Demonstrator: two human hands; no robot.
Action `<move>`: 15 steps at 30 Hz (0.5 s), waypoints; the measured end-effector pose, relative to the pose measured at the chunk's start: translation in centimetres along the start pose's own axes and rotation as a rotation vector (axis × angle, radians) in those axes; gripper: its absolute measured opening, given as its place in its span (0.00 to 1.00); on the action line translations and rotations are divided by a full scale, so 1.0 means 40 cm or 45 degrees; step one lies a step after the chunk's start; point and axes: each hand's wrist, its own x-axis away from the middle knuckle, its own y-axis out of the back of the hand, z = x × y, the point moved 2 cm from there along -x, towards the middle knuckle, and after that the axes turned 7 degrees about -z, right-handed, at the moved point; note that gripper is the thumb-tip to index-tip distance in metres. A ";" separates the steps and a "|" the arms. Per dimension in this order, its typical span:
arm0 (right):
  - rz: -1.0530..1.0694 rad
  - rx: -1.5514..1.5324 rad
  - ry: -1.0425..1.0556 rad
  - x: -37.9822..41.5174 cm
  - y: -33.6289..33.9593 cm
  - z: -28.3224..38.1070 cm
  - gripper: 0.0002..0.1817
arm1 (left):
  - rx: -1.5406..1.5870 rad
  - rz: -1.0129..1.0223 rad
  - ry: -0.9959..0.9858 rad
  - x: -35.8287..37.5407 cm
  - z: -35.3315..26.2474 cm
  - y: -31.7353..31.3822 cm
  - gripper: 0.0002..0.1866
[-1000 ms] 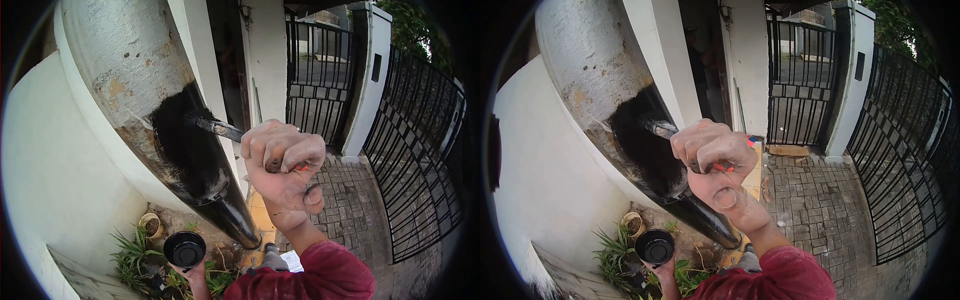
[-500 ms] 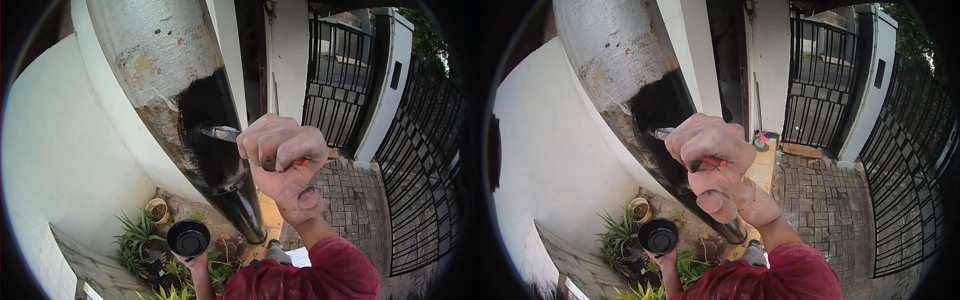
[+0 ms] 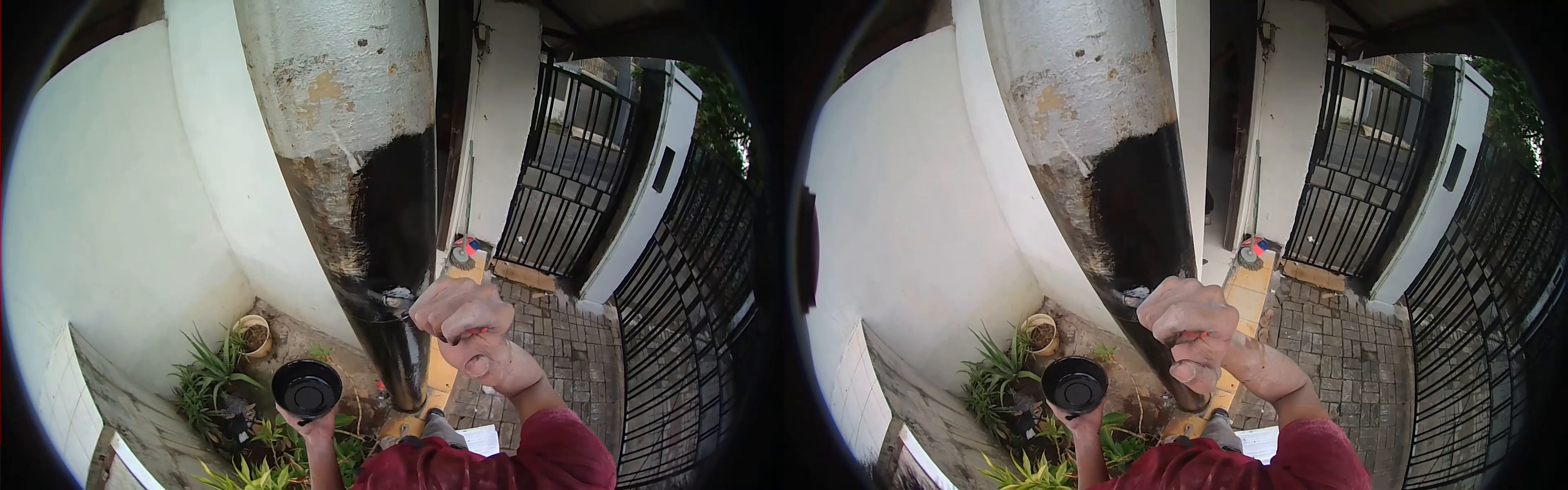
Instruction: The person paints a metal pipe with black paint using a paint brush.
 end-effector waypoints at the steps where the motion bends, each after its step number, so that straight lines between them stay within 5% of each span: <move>1: 0.004 0.145 0.001 -0.038 0.010 0.004 0.33 | -0.002 0.003 -0.028 -0.008 -0.006 0.014 0.34; 7: 0.122 0.244 0.365 -0.231 -0.033 0.046 0.33 | 0.070 -0.036 -0.093 -0.009 -0.043 0.048 0.35; 11: 0.234 0.241 0.067 -0.062 -0.052 -0.001 0.22 | 0.158 -0.045 -0.122 -0.007 -0.056 0.105 0.35; 12: 0.434 0.087 -0.056 -0.001 -0.036 -0.027 0.17 | 0.159 -0.070 -0.136 0.007 -0.065 0.121 0.35; 15: 0.478 0.009 -0.151 -0.002 -0.055 -0.032 0.17 | 0.177 -0.109 -0.131 0.036 -0.074 0.110 0.35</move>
